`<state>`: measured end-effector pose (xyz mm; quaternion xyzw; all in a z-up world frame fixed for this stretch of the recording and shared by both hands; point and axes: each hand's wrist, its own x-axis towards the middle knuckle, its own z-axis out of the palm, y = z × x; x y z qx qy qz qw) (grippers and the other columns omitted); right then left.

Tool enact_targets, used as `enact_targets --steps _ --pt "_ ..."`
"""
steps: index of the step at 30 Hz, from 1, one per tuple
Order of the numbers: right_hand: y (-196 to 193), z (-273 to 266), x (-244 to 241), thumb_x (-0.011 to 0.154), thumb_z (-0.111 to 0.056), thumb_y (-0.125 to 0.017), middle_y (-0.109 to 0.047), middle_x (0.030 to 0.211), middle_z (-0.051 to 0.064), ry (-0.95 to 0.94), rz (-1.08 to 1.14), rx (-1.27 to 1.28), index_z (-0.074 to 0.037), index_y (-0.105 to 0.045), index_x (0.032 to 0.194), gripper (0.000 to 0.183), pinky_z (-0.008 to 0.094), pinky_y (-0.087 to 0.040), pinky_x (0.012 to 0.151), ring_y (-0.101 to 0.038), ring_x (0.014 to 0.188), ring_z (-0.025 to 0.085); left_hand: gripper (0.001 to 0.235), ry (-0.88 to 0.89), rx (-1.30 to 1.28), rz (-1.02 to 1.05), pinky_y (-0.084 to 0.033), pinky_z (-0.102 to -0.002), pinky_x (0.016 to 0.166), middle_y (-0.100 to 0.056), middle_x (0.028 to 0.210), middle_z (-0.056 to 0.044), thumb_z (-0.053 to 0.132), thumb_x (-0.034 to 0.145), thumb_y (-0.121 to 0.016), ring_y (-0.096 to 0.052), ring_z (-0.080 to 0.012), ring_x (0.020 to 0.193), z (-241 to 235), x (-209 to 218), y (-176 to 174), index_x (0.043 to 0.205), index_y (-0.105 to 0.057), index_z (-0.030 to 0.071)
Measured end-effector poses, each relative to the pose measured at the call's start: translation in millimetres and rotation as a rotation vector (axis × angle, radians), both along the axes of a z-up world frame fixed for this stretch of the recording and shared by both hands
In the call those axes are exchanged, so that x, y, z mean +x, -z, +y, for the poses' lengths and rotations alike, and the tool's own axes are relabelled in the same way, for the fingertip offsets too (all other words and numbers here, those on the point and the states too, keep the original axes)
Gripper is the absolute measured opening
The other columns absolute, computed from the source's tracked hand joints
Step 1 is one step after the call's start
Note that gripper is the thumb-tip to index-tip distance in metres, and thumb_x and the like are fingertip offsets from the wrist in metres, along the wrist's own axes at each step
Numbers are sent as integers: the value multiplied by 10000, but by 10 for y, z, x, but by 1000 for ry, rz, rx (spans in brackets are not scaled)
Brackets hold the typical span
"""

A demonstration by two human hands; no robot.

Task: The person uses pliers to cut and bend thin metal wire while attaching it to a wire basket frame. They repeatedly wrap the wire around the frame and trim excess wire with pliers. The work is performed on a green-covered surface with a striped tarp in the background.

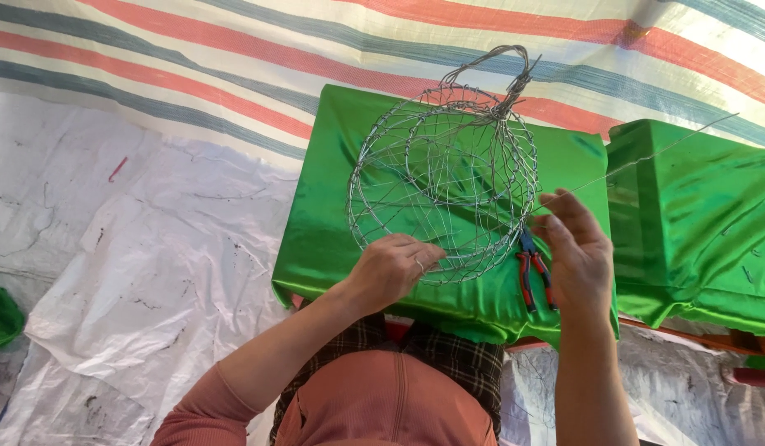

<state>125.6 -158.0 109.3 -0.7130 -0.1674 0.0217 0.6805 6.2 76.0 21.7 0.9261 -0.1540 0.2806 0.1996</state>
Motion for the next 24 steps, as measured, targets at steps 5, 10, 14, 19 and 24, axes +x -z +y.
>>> enact_targets --steps 5,10,14,19,24 --pt "187 105 117 1050 -18 -534 -675 1228 183 -86 86 164 8 -555 1383 334 327 -617 913 -697 1009 203 154 9 -43 46 -604 -323 899 -784 911 -47 224 1026 -617 -763 -178 864 25 -6 25 1145 -705 180" --pt "193 151 124 1063 -29 -549 -716 1108 211 -97 112 198 8 -599 1270 216 362 -662 789 -745 889 246 218 36 38 122 -603 -318 931 -785 976 -113 179 1019 -623 -764 -197 911 36 -10 102 1224 -688 139" --pt "229 168 147 1049 -8 -578 -708 1077 243 -98 76 204 37 -602 1222 180 401 -670 751 -747 853 291 240 99 4 136 -608 -352 941 -778 1012 -150 135 1017 -614 -763 -230 952 76 -62 -220 1248 -669 104" --pt "191 191 155 1032 26 -592 -703 1047 253 -101 54 210 54 -602 1204 175 427 -676 725 -749 827 317 270 124 17 172 -599 -374 963 -769 1068 -144 154 1034 -596 -754 -236 1004 67 -76 -220 1297 -627 107" --pt "174 208 139 1036 29 -584 -698 1034 253 -101 25 182 54 -605 1194 161 433 -672 722 -746 824 322 304 119 -14 166 -601 -372 967 -765 1041 -142 154 1027 -599 -746 -232 1005 59 -74 -252 1330 -606 120"
